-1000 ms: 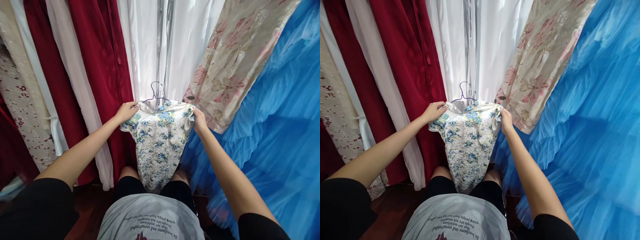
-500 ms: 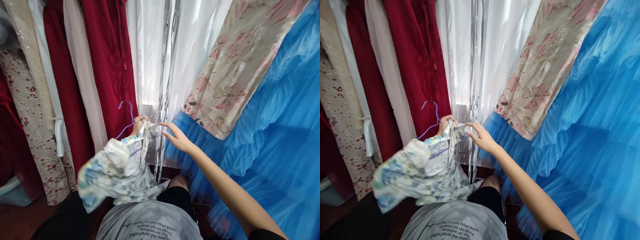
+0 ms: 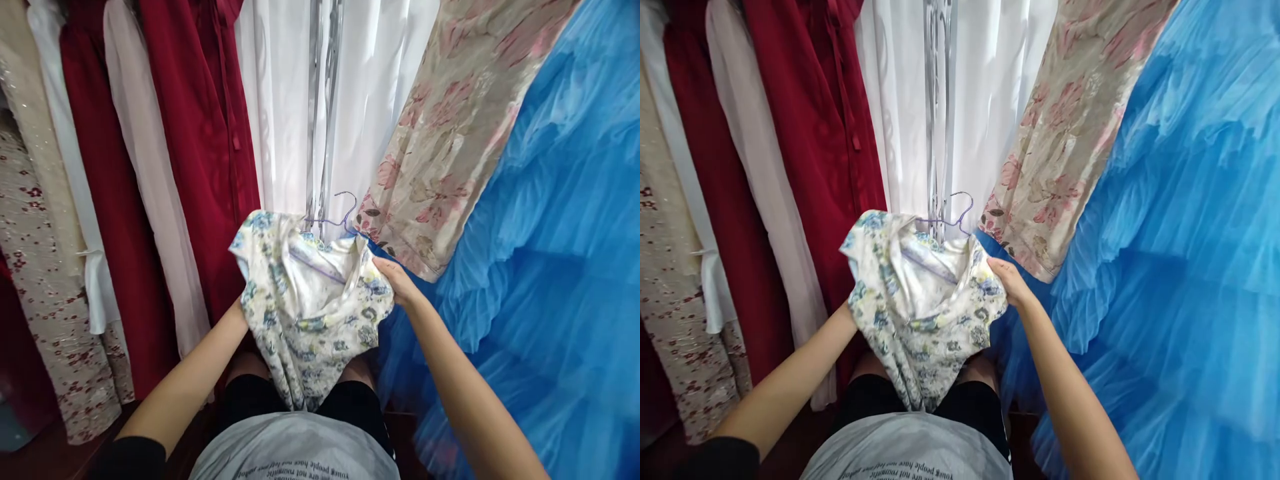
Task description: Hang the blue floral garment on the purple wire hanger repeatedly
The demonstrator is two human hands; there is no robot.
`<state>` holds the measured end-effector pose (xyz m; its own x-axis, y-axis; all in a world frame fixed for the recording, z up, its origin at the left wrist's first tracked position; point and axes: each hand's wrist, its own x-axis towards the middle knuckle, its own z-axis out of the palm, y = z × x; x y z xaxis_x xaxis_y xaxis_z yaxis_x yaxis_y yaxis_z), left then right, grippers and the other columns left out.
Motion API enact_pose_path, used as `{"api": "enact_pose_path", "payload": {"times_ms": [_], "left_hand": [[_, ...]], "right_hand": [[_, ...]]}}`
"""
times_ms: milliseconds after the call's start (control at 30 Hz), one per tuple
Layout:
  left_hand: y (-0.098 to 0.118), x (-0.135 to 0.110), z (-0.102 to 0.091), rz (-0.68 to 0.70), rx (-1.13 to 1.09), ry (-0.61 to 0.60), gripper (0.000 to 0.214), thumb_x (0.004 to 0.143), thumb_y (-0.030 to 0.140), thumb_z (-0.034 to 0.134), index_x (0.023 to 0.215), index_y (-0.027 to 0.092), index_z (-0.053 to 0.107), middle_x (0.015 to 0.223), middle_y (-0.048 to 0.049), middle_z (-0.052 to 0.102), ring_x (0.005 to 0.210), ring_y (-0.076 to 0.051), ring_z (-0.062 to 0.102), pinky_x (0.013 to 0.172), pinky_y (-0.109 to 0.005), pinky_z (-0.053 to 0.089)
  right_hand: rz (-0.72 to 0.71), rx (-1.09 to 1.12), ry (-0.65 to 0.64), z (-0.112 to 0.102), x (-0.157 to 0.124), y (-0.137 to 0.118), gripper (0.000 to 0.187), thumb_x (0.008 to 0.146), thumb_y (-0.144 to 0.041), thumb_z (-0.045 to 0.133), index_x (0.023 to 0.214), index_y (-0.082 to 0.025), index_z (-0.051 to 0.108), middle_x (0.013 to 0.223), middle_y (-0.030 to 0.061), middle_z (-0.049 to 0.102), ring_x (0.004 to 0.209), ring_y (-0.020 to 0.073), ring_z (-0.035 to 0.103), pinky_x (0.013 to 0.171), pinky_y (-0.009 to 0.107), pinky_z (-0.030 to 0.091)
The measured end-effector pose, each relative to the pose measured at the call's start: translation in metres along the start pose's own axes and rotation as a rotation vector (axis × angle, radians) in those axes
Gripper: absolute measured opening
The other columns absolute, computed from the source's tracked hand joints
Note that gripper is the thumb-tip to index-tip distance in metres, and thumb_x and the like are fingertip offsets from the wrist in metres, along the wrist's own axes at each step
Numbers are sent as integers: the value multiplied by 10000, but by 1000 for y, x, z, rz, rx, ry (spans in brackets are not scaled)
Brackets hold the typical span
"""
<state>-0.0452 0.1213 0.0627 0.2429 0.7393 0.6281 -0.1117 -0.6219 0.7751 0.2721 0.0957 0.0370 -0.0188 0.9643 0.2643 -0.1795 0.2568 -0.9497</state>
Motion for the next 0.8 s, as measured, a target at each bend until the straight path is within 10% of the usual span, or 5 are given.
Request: {"api": "enact_pose_path", "payload": {"times_ms": [167, 367, 600, 800], "left_hand": [[-7, -26, -26, -196, -276, 137, 843, 900, 819, 293, 1192, 147, 712, 1044, -153, 766, 1140, -331, 685, 1004, -492, 535], [-32, -53, -29, -389, -385, 365, 528, 779, 451, 721, 1208, 150, 660, 1044, -123, 774, 1060, -326, 726, 960, -453, 585], [-65, -104, 13, -467, -510, 576, 442, 759, 302, 765, 1177, 194, 667, 1118, -92, 771, 1174, -311, 689, 1053, -457, 538], [-72, -120, 40, -475, -516, 566, 439, 758, 283, 801, 1166, 184, 675, 1249, -113, 730, 1297, -317, 608, 1137, -462, 454]], "right_hand": [[-3, -43, 35, 14, 43, -20, 392, 648, -534, 868, 750, -187, 716, 615, 32, 729, 539, 193, 644, 534, 301, 513], [-33, -204, -52, 30, 41, -37, 414, 671, -549, 851, 767, -165, 728, 656, 3, 702, 572, 159, 585, 523, 254, 435], [-413, -844, -70, 19, 29, -51, 436, 940, -498, 575, 648, -175, 599, 534, -58, 394, 522, 104, 321, 517, 266, 222], [-504, -1217, 187, 14, 35, -56, 315, 959, -428, 576, 826, -200, 747, 614, 5, 602, 617, 178, 515, 605, 286, 315]]}}
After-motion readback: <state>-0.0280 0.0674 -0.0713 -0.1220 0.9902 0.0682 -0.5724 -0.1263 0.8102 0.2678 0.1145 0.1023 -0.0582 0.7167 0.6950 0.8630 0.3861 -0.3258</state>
